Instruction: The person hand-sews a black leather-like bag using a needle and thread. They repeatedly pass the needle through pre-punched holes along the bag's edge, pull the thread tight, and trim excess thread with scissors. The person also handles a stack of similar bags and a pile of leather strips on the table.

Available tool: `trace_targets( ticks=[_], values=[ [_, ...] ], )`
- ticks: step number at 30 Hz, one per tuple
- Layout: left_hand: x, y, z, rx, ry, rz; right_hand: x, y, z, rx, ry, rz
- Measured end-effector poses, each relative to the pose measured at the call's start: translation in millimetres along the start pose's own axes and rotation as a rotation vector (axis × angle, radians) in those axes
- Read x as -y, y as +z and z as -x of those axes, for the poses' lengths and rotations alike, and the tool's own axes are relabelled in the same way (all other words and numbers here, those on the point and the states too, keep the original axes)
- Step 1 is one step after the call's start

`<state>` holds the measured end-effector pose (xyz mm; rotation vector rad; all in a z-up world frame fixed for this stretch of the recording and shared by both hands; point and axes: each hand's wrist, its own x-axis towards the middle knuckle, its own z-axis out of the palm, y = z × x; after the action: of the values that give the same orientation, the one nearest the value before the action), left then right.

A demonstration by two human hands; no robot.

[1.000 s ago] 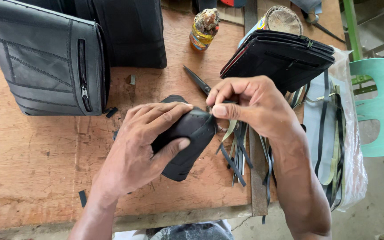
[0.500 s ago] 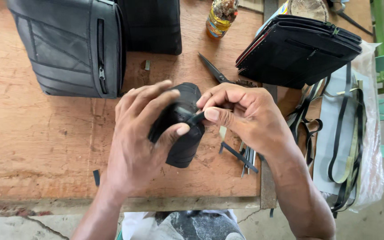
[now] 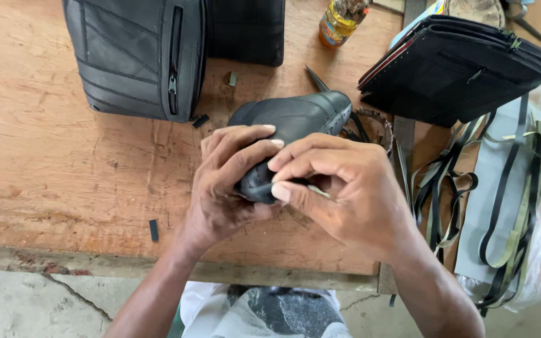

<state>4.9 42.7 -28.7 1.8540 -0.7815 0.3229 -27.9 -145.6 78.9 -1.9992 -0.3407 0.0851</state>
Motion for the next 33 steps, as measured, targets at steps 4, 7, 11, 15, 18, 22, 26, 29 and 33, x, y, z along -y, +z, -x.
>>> trace_targets(
  ticks=[4, 7, 11, 15, 18, 22, 26, 29, 33],
  values=[
    [0.3, 1.1, 17.1, 0.004, -0.040, -0.006, -10.3, -3.5, 17.1, -0.048, 0.030, -0.081],
    [-0.2, -2.3, 17.6, -0.004, -0.068, 0.020, -10.0, -8.9, 20.0, -0.105, 0.006, -0.156],
    [2.1, -2.2, 22.3, 0.013, -0.051, 0.028, -1.8, -6.6, 24.1, -0.047, -0.001, -0.214],
    [2.0, -2.4, 26.7, 0.022, -0.056, 0.049, 4.6, -9.0, 17.6, 0.052, 0.008, -0.204],
    [0.3, -2.9, 28.6, 0.022, -0.074, 0.076, 7.0, -9.2, 13.6, 0.107, 0.022, -0.217],
    [-4.9, -12.4, 22.0, 0.077, -0.083, 0.117, 5.3, -8.5, 4.9, 0.191, -0.002, -0.110],
    [-11.8, -30.0, 22.8, 0.193, -0.142, 0.255, -2.3, -5.8, -0.5, 0.238, 0.037, -0.057],
    [-14.0, -41.5, 30.1, 0.241, -0.226, 0.332, -9.0, -2.3, -0.7, 0.241, 0.047, -0.039],
    [-12.7, -42.8, 36.9, 0.232, -0.314, 0.336, -14.1, 2.5, -3.2, 0.248, 0.024, -0.055]
  ],
)
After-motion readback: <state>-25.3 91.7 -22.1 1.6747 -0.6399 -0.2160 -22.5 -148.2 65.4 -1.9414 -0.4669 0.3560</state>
